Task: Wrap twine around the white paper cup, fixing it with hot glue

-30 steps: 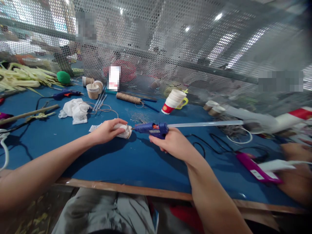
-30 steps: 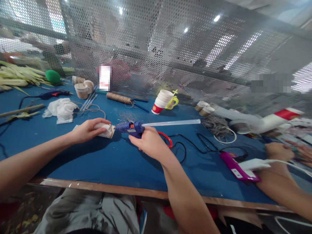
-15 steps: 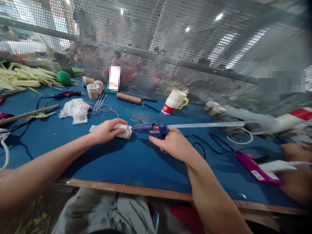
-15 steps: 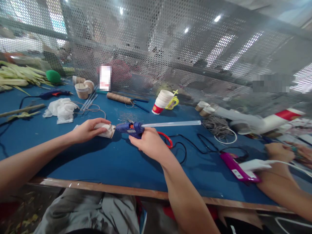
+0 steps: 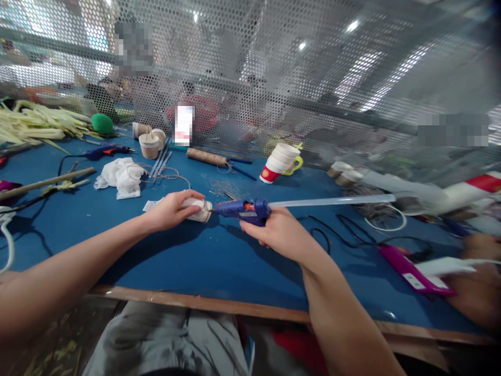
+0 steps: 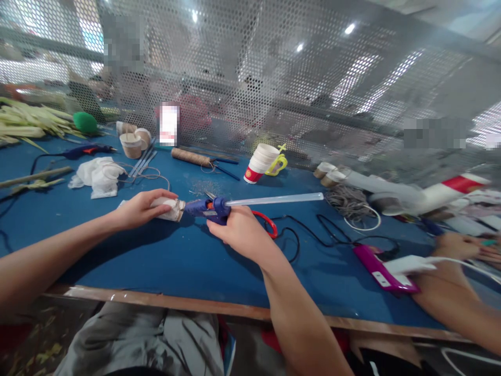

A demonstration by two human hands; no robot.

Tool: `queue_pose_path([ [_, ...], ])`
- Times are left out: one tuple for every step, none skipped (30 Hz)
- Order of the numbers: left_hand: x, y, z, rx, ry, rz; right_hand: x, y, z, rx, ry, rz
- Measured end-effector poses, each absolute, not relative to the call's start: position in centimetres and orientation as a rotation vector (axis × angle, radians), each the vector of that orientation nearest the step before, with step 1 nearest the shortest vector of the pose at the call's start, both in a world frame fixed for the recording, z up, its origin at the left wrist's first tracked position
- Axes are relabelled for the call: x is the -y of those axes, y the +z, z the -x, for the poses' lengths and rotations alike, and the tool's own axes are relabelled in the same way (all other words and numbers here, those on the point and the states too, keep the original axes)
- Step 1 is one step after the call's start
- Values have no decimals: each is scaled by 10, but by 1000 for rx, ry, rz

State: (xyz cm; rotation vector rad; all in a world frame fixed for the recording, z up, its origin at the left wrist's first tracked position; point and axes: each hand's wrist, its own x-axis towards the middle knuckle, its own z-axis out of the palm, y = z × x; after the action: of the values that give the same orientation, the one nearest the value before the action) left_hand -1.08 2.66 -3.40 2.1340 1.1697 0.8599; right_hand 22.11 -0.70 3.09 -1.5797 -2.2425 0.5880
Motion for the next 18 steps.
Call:
queue_pose_path([
  [-27,-34,11,-1171,858,-2133,7,31,-221,2243,568,1575],
  [-27,-35,11,-1171,857,-2130,7,31,-221,2243,543,1570],
  [-27,-35,11,-1171,855,-2128,6,31,-221,2244,523,1565],
  [-28,-36,11,-1169,856,-2127,6,31,-221,2245,512,1560],
  [-28,-36,11,-1167,857,-2128,6,31,-221,2250,515,1553],
  [-28,-36,11,-1167,858,-2130,6,31,-221,2256,527,1546],
  [-28,-36,11,-1170,860,-2132,7,31,-221,2263,543,1539],
  [-28,-36,11,-1175,861,-2136,7,31,-220,2267,556,1533],
  [-28,-36,11,-1179,862,-2138,7,31,-220,2269,561,1530],
  [-28,-36,11,-1181,861,-2139,8,31,-220,2266,555,1533],
  [-28,-36,11,-1181,859,-2138,8,31,-220,2260,543,1543],
  [-28,-36,11,-1178,857,-2135,8,31,-220,2251,529,1555],
  [-28,-35,11,-1175,855,-2131,8,31,-220,2248,520,1564],
  [-28,-35,11,-1173,852,-2129,9,32,-220,2248,520,1568],
  [-27,-35,11,-1173,850,-2130,9,32,-220,2252,528,1565],
  [-27,-35,10,-1176,848,-2133,9,32,-221,2259,541,1558],
  [-27,-35,10,-1181,846,-2135,9,32,-221,2264,554,1550],
  [-27,-35,10,-1185,845,-2137,9,32,-221,2267,565,1544],
])
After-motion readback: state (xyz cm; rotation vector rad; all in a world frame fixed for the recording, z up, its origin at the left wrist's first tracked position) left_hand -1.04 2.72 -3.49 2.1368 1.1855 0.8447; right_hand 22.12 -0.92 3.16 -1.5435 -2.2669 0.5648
